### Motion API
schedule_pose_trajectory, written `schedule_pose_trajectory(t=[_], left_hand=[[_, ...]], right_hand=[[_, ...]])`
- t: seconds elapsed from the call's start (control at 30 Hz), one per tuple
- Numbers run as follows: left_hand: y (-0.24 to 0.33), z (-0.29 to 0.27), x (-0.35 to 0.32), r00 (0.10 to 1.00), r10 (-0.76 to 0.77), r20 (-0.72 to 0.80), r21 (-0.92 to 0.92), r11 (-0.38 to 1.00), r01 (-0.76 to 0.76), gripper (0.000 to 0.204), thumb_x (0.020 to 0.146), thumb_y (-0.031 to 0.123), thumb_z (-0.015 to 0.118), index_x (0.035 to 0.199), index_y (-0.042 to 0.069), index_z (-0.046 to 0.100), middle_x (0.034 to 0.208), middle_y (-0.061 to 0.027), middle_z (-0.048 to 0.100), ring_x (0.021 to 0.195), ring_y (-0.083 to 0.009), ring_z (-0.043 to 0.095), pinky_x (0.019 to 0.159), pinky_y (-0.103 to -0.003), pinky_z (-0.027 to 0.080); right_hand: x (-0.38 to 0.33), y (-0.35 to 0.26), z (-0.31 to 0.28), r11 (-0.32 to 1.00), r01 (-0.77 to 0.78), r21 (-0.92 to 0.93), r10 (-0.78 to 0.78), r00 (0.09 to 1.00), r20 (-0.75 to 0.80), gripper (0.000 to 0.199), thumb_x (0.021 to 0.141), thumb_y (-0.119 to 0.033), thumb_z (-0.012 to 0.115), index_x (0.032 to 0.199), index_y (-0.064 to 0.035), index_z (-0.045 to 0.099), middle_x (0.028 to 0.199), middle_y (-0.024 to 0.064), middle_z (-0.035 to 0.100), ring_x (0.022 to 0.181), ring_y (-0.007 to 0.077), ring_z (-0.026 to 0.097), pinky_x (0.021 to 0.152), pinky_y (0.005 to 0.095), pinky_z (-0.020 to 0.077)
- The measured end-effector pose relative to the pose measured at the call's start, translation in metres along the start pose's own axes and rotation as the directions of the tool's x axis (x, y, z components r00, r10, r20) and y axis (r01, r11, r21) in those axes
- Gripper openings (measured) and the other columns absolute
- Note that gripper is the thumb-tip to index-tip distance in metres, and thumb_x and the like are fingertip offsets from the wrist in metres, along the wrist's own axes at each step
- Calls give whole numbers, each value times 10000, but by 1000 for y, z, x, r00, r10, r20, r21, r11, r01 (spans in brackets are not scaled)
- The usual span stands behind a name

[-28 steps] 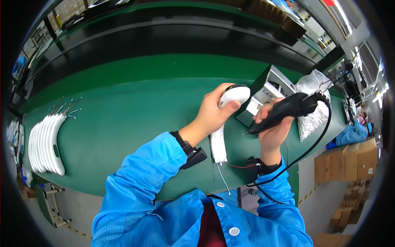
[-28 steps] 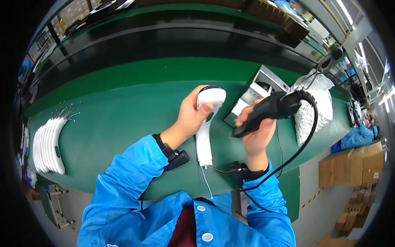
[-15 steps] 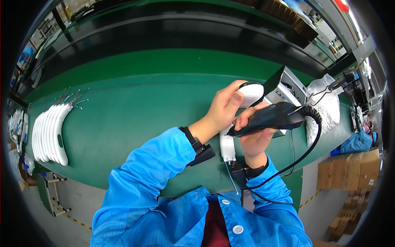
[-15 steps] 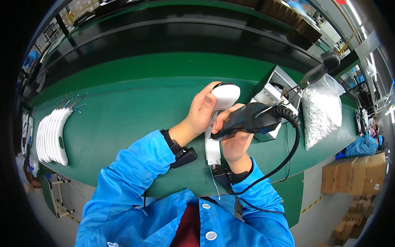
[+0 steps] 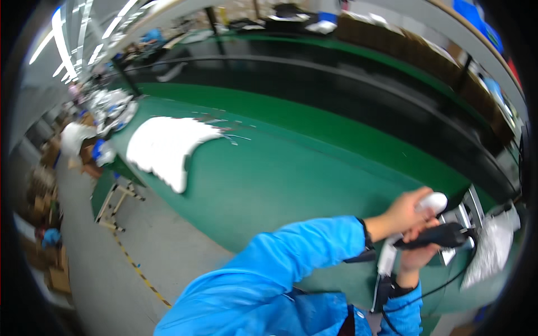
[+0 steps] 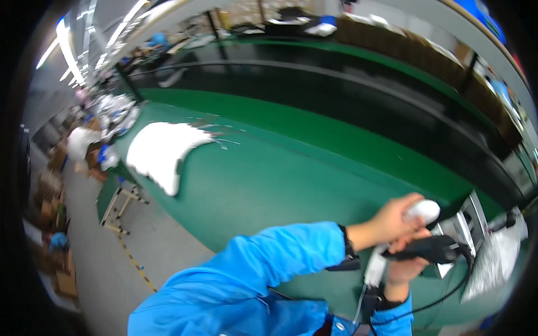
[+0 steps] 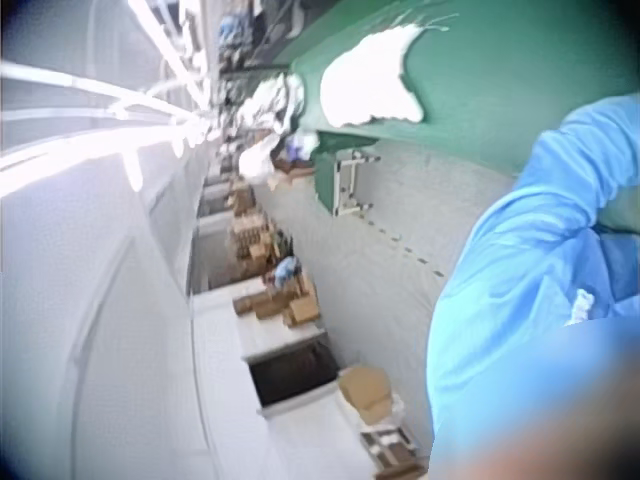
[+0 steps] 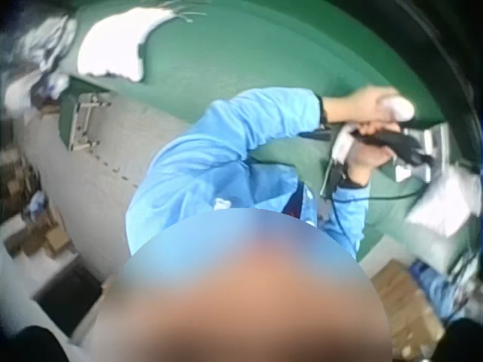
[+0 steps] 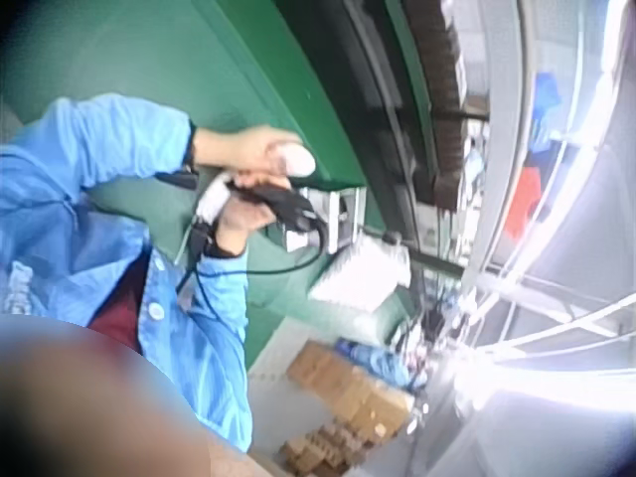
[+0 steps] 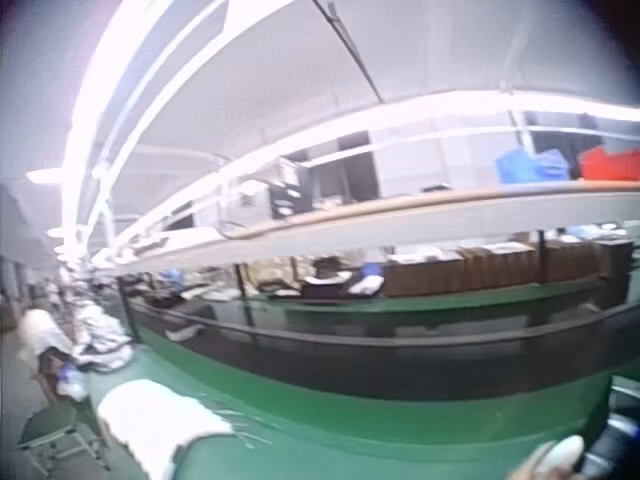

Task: Assembling plastic components using a handheld tool on a factory production line.

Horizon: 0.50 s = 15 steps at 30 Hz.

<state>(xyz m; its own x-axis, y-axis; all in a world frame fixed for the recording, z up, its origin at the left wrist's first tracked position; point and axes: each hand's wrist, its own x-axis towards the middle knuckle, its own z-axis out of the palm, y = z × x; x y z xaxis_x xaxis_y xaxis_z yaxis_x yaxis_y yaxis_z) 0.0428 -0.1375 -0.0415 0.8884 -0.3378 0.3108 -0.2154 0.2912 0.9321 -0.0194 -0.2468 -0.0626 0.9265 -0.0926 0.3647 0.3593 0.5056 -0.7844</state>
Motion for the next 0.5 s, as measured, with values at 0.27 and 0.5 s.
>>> schedule_pose_trajectory(t=[0.27, 0.5], left_hand=[[51, -75, 12, 971, 148, -185, 683, 730, 19, 421, 679, 305, 691, 1035, 95, 615, 828, -166, 661, 759, -337, 640, 694, -390, 509], [53, -156, 33, 631, 508, -587, 745, 644, 174, 407, 796, 207, 638, 1177, 140, 512, 863, -162, 659, 791, -335, 649, 701, -399, 519]], right_hand=[[14, -28, 2, 927, 355, -122, -355, 935, 22, 743, 838, -663, 458, 1197, -18, 381, 727, 67, 493, 581, 146, 484, 583, 261, 433], [18, -17, -12, 940, 218, -262, -244, 967, -73, 849, 800, -650, 542, 1287, 18, 351, 827, 54, 478, 703, 135, 472, 607, 266, 418]])
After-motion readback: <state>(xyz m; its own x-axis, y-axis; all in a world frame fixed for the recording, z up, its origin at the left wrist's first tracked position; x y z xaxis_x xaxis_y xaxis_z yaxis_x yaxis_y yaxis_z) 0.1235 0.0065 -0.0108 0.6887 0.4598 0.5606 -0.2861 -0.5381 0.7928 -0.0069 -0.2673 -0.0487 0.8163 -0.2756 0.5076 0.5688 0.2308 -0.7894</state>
